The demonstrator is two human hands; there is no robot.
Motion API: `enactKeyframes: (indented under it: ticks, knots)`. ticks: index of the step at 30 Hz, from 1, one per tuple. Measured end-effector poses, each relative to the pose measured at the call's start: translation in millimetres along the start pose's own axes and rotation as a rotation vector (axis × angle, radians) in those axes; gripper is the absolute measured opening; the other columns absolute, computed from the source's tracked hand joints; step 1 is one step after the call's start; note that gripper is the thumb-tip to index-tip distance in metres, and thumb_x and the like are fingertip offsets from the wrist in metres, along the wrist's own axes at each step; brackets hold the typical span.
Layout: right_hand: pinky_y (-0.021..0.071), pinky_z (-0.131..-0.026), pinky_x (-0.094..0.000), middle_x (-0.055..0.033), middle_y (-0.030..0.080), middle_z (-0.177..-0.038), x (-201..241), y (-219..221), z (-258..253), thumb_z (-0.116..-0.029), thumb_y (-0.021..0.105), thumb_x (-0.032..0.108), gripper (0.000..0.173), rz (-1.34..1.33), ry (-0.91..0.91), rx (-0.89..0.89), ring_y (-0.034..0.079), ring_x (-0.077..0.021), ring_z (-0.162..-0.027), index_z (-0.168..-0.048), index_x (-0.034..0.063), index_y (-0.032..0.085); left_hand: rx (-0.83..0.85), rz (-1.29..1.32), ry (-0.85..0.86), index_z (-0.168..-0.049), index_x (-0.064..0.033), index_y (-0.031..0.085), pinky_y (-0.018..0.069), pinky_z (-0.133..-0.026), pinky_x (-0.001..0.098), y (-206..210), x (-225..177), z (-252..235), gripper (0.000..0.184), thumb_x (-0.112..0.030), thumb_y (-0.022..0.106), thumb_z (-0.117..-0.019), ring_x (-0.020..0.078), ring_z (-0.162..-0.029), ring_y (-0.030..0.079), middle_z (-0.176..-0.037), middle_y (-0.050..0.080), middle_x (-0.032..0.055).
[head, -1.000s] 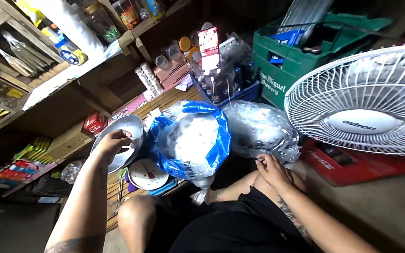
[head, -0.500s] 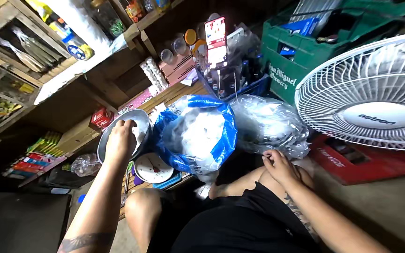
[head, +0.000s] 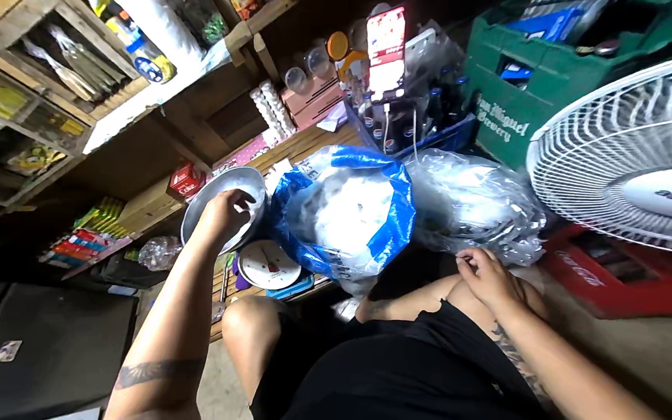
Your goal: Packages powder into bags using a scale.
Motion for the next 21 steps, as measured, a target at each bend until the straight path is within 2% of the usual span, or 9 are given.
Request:
enactKeyframes:
  ticks: [4, 8, 11, 13, 16, 18, 21]
  knots:
    - [0.0506, -0.094, -0.0559, -0.029, 0.062, -0.125, 3, -2, 1, -0.1037, 0.052, 0.017, 0.029, 0.01, -0.005, 0.002, 0.065, -0.0417, -0.106, -0.12, -0.0029, 0.065, 0.02, 0.102, -0.053, -0.119, -0.0019, 0.068, 0.0537, -0.084, 0.0488, -9, 2, 0, 0.025, 0.003, 0.065, -0.0946, 0.0273, -0.091, 0.067, -0.109, 0.069, 0.0156]
    - [0.0504, -0.094, -0.0567, -0.0298, 0.062, -0.124, 2, -1, 1, -0.1037, 0.052, 0.018, 0.031, 0.009, -0.014, 0.001, 0.065, -0.0425, -0.106, -0.12, -0.0039, 0.065, -0.047, 0.202, -0.085, -0.118, -0.0032, 0.068, 0.0523, -0.082, 0.0463, -21, 12, -2, 0.026, 0.003, 0.067, -0.0925, 0.0227, -0.089, 0.065, -0.109, 0.069, 0.0126]
    - [0.0501, -0.094, -0.0565, -0.0293, 0.062, -0.125, 0, 0, 1, -0.104, 0.052, 0.018, 0.03, 0.009, -0.004, 0.002, 0.065, -0.0414, -0.106, -0.12, -0.0035, 0.065, -0.112, 0.28, -0.115, -0.114, -0.005, 0.068, 0.0518, -0.078, 0.041, -28, 18, -2, 0.025, 0.004, 0.068, -0.0909, 0.017, -0.082, 0.062, -0.106, 0.068, 0.0088]
    - [0.0504, -0.093, -0.0563, -0.0295, 0.062, -0.124, 0, 0, 1, -0.1037, 0.052, 0.017, 0.03, 0.003, -0.007, -0.002, 0.065, -0.0415, -0.105, -0.12, -0.0036, 0.065, -0.127, 0.311, -0.132, -0.114, -0.0065, 0.068, 0.0514, -0.078, 0.0379, -31, 20, -1, 0.026, 0.004, 0.069, -0.0909, 0.0149, -0.083, 0.061, -0.106, 0.067, 0.0074]
    - [0.0511, -0.092, -0.0558, -0.0296, 0.062, -0.123, 2, -2, 2, -0.1032, 0.052, 0.017, 0.029, -0.002, -0.016, -0.007, 0.065, -0.0416, -0.103, -0.119, -0.0036, 0.065, -0.11, 0.316, -0.11, -0.114, -0.0066, 0.067, 0.0514, -0.077, 0.0367, -27, 18, 2, 0.026, 0.005, 0.068, -0.0907, 0.0143, -0.082, 0.061, -0.105, 0.067, 0.0071]
    - [0.051, -0.092, -0.0559, -0.0293, 0.062, -0.124, 3, -3, 2, -0.1031, 0.052, 0.018, 0.029, -0.006, -0.014, -0.007, 0.065, -0.0411, -0.103, -0.119, -0.0032, 0.065, -0.103, 0.261, -0.056, -0.11, -0.0046, 0.068, 0.0517, -0.076, 0.0396, -26, 12, 6, 0.022, 0.006, 0.067, -0.091, 0.0167, -0.081, 0.062, -0.107, 0.067, 0.0096]
    - [0.0506, -0.093, -0.0555, -0.0292, 0.062, -0.124, 2, -3, 2, -0.1035, 0.053, 0.018, 0.029, -0.004, -0.001, 0.001, 0.065, -0.0407, -0.104, -0.119, -0.0031, 0.065, -0.129, 0.021, 0.092, -0.104, -0.0023, 0.073, 0.0519, -0.081, 0.0518, -25, 1, 10, 0.018, 0.007, 0.061, -0.0936, 0.0305, -0.092, 0.064, -0.112, 0.066, 0.0187]
Point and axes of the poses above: each hand's wrist, its own z-axis away from the middle knuckle, its own y-axis out of the palm, x = y × z, the point moved 7 cm from there along -z, towards the middle knuckle
